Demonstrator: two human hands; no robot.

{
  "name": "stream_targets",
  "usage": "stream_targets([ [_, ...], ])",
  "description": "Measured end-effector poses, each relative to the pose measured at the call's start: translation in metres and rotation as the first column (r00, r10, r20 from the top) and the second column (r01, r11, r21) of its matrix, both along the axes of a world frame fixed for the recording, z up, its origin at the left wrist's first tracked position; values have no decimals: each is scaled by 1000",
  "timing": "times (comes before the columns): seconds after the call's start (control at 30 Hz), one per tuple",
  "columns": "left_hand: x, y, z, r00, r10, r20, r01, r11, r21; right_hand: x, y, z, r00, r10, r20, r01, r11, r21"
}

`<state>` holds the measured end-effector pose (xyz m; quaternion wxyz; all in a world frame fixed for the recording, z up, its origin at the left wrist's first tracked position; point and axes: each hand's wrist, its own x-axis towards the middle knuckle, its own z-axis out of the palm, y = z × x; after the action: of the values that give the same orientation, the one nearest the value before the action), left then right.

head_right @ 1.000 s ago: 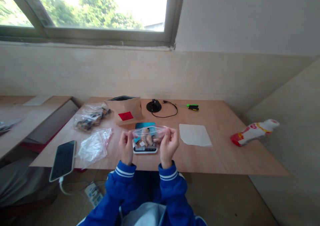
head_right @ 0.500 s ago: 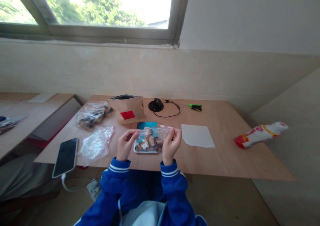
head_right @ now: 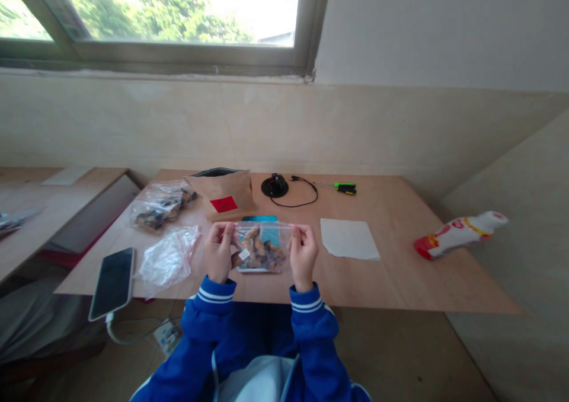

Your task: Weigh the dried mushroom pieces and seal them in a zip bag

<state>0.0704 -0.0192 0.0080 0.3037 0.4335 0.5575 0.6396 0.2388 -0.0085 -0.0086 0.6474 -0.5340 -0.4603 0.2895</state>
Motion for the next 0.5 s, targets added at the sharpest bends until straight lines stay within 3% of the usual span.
stream_targets([
  [0.1, -6, 3, 1, 1000, 26, -18, -25, 999, 33, 10, 2, -1, 974, 219, -58, -223, 970, -94],
  [0.2, -11, 3, -1, 1000, -17, 7, 16, 999, 52, 22, 2, 2, 937, 347, -30, -348, 926, -145],
  [0.37, -8, -5, -7, 999, 16, -31, -15, 999, 49, 27, -7, 14, 917, 379, 121, -367, 924, -109],
  [0.5, -3, -11, -7, 984, -52, -170, 60, 997, 44, 19, -14, 25, 888, 323, 326, -330, 943, -36],
])
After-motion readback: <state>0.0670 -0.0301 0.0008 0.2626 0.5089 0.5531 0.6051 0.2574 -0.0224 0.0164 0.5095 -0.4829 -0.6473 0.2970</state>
